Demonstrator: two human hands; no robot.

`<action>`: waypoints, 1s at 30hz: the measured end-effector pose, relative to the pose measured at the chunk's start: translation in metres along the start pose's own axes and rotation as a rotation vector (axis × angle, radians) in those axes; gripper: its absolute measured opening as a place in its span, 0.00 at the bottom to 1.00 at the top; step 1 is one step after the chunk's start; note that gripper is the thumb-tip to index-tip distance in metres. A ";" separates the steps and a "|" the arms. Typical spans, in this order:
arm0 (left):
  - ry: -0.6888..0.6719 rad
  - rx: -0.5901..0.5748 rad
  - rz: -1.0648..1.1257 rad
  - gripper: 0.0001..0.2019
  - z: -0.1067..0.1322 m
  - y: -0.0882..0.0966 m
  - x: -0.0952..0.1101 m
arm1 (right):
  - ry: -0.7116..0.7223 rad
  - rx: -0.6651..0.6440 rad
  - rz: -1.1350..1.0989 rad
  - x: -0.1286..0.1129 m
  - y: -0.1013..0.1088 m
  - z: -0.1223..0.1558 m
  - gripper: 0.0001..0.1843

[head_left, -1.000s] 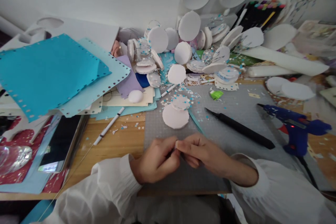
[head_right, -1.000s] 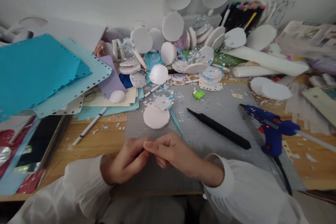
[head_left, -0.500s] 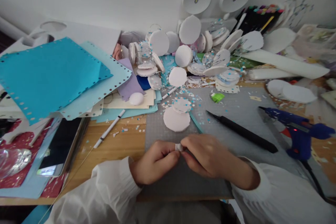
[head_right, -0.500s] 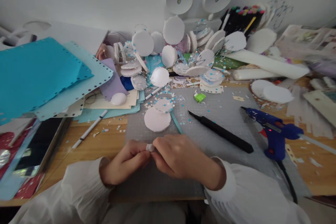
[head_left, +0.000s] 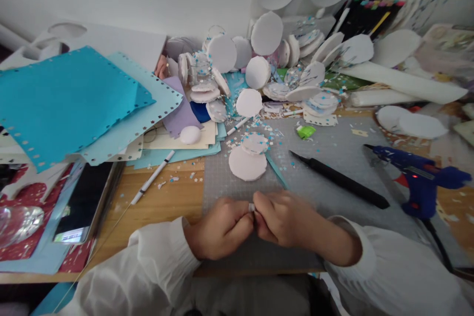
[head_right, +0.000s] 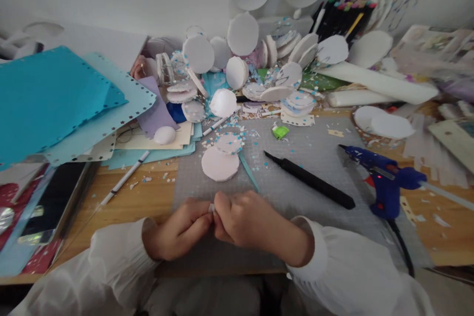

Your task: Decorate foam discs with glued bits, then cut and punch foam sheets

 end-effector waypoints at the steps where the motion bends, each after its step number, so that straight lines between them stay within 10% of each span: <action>1: -0.009 0.004 -0.001 0.12 0.000 0.000 0.000 | -0.006 -0.002 -0.013 0.000 0.000 0.000 0.10; 13: -0.325 0.208 -0.384 0.09 0.003 0.005 0.014 | -0.162 0.075 -0.457 0.003 0.013 -0.001 0.13; 25: 0.025 -0.092 0.188 0.16 0.001 0.007 0.006 | -0.027 0.087 -0.243 0.006 0.015 -0.002 0.07; 30: 0.006 0.027 0.144 0.15 0.000 0.013 0.007 | -0.115 0.021 -0.439 0.006 0.014 -0.002 0.08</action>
Point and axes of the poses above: each hand's wrist, its own z-axis away from the middle knuckle, its own y-axis out of the back of the hand, x = y × z, the point moved 3 cm from there along -z, towards the middle knuckle, and after that the axes turned 7 degrees about y, right-handed, at the moved point
